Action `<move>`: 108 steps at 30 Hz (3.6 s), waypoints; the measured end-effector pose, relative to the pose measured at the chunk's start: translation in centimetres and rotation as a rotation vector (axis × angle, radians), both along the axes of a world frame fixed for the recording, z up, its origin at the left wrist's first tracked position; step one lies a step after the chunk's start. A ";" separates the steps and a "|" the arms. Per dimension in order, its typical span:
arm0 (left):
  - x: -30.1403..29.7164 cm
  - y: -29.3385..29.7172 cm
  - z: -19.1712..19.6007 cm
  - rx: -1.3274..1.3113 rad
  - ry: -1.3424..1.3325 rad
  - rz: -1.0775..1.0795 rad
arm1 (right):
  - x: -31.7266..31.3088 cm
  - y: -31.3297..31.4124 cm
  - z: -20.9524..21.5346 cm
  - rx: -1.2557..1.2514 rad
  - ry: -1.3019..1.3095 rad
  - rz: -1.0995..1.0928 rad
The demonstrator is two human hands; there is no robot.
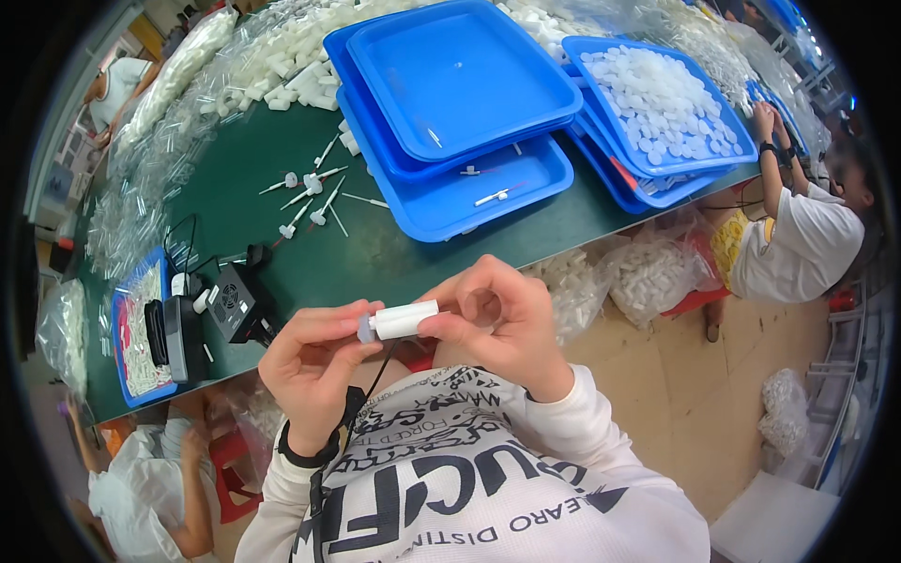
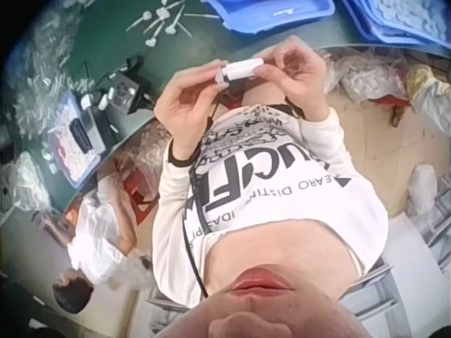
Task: The person repeatedly picks up small white cylindrical components and thin rods from a green table, inserts the rods into the cylinders, and places the assembled units into a blue tray. The process is repeated continuously with multiple identical parts.
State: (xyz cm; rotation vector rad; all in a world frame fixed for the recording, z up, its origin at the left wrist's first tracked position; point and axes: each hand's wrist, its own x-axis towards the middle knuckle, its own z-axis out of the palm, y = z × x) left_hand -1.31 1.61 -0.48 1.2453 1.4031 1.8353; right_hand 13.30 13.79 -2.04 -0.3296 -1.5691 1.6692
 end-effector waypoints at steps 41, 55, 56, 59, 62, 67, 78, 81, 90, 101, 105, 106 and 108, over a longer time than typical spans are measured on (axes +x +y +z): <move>-2.7 -0.5 -1.3 -0.161 0.110 -0.069 | 1.2 0.8 0.3 0.473 -0.374 -0.070; -0.7 0.3 -1.4 -0.179 -0.293 -0.103 | 0.0 0.4 -0.1 0.384 -0.275 -0.101; -0.8 0.4 -1.4 -0.185 -0.275 -0.093 | 0.1 0.3 -0.2 0.365 -0.291 -0.089; -1.1 0.3 -1.0 -0.264 -0.254 -0.126 | 0.3 0.3 -0.6 0.314 -0.308 -0.056; -1.4 0.2 -0.9 -0.299 -0.187 -0.124 | 0.3 0.3 -0.8 0.282 -0.312 -0.026; -1.4 0.2 -0.7 -0.290 -0.143 -0.109 | 0.1 -0.5 -0.1 -0.151 -0.252 0.061; -1.7 0.1 0.2 -0.474 -0.341 -0.168 | 0.0 -0.6 -1.1 0.371 -0.257 -0.081; -1.7 0.2 0.2 -0.458 -0.374 -0.211 | 0.1 -0.9 -1.3 0.261 -0.256 -0.095; -1.7 -0.8 0.3 -0.356 -0.428 -0.122 | 0.8 -1.0 -0.5 0.170 -0.323 -0.025; -0.4 -1.8 -0.4 -0.200 0.030 -0.022 | 0.5 -1.8 1.1 0.501 -0.274 0.001; -0.4 -2.1 -0.4 -0.212 0.091 -0.018 | 0.4 -2.1 1.0 0.584 -0.261 -0.019; -0.4 -2.3 -0.3 -0.208 0.134 -0.018 | 0.4 -2.1 1.1 0.595 -0.267 -0.015; -0.3 -2.6 -0.3 -0.206 0.201 -0.017 | 0.5 -2.3 1.2 0.617 -0.281 -0.007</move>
